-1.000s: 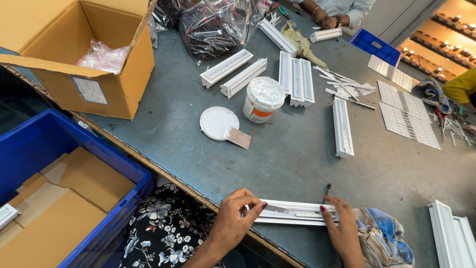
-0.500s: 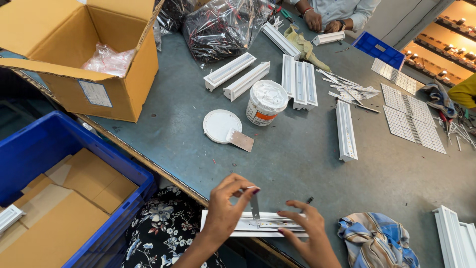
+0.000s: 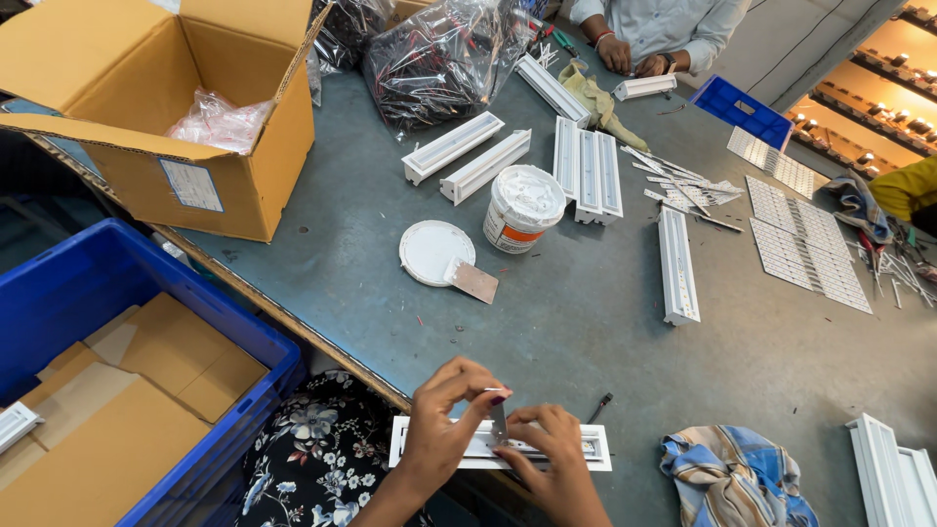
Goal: The person assembles LED light fixtures at a workbench. They apply a white paste to the interior of a fixture using a small metal spatula, then insert an LED strip and press it into place. The person repeats this process with a second fixture, handling the components and tools with both hands.
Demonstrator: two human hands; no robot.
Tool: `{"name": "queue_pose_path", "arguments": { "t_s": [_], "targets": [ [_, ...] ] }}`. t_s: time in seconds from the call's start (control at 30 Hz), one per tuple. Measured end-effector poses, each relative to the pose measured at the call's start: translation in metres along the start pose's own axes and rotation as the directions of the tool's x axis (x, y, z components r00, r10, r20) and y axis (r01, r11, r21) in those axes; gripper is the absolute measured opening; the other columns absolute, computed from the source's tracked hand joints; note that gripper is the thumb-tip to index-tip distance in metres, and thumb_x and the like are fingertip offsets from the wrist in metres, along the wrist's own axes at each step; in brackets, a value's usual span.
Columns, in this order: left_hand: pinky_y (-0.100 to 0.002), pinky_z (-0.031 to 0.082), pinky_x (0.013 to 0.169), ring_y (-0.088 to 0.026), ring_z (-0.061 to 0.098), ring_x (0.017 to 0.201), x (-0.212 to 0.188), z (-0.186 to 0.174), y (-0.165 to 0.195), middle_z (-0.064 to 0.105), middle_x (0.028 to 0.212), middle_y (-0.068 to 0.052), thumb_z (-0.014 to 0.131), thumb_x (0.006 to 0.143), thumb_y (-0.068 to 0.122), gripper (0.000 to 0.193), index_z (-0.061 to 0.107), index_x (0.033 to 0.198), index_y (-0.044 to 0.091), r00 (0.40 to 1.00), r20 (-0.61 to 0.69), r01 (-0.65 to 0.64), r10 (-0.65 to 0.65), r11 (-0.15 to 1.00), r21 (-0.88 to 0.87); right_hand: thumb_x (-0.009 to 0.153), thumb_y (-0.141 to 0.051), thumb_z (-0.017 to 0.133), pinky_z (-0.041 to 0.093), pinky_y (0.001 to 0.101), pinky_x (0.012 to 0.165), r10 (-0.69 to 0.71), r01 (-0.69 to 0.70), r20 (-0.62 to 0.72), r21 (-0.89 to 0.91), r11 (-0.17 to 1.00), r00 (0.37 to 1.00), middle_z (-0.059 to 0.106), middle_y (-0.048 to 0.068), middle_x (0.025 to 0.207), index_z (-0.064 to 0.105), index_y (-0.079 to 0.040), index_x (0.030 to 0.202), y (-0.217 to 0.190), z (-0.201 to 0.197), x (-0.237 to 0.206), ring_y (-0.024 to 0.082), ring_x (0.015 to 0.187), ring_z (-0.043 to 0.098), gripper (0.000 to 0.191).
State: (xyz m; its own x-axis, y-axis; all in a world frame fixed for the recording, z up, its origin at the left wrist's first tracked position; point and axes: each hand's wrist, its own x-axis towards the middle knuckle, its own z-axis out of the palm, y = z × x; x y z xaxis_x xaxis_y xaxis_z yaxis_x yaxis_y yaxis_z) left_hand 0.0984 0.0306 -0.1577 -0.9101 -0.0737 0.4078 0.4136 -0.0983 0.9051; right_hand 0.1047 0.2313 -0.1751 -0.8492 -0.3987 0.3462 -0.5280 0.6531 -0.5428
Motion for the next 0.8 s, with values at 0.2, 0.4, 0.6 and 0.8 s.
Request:
{"name": "queue_pose_path", "arguments": {
  "t_s": [0.2,0.4,0.6,0.8],
  "targets": [
    [-0.037,0.056,0.091,-0.021,0.069,0.099,-0.017,-0.032,0.001,0.07,0.111,-0.009,0.079,0.086,0.025,0.034,0.073,0.114,0.006,0.996,0.067,0.052,-0.067,0.977,0.205,0.076,-0.011,0.082,0.046,0.0352,0.086,0.098,-0.094,-0.03,0.115,0.989,0.995,0.072,0.003,0.092,0.076,-0.006,0.085,0.001,0.014,0.003,0.021,0.092,0.065,0.012],
    [-0.051,0.033,0.103,-0.038,0.062,0.112,-0.029,-0.044,0.001,0.064,0.12,-0.017,0.086,0.054,0.044,0.118,0.033,0.155,0.012,0.898,0.349,-0.44,0.268,0.58,0.685,0.076,-0.006,0.08,0.051,0.0334,0.077,0.105,-0.093,-0.054,0.196,0.976,0.993,0.072,0.006,0.087,0.078,-0.004,0.085,0.005,0.013,-0.003,0.021,0.084,0.068,0.01],
    [-0.042,0.042,0.105,-0.024,0.065,0.102,-0.013,-0.042,-0.01,0.069,0.102,-0.006,0.086,0.071,0.019,0.099,0.033,0.155,0.022,0.858,0.425,-0.085,-0.288,0.737,0.67,0.08,-0.002,0.075,0.057,0.0308,0.077,0.127,-0.099,-0.081,0.286,0.953,0.989,0.074,0.008,0.093,0.075,-0.003,0.086,0.018,0.005,-0.013,0.019,0.088,0.073,0.005],
    [-0.043,0.041,0.104,-0.026,0.065,0.102,0.015,-0.025,-0.03,0.068,0.103,-0.007,0.086,0.072,0.018,0.091,0.037,0.149,0.021,0.81,0.537,-0.205,-0.235,0.745,0.635,0.087,-0.003,0.069,0.058,0.0305,0.082,0.303,-0.254,-0.101,0.335,0.907,0.948,0.077,0.008,0.094,0.073,-0.002,0.094,0.036,-0.009,-0.019,0.017,0.09,0.074,0.009]
  ]
}}
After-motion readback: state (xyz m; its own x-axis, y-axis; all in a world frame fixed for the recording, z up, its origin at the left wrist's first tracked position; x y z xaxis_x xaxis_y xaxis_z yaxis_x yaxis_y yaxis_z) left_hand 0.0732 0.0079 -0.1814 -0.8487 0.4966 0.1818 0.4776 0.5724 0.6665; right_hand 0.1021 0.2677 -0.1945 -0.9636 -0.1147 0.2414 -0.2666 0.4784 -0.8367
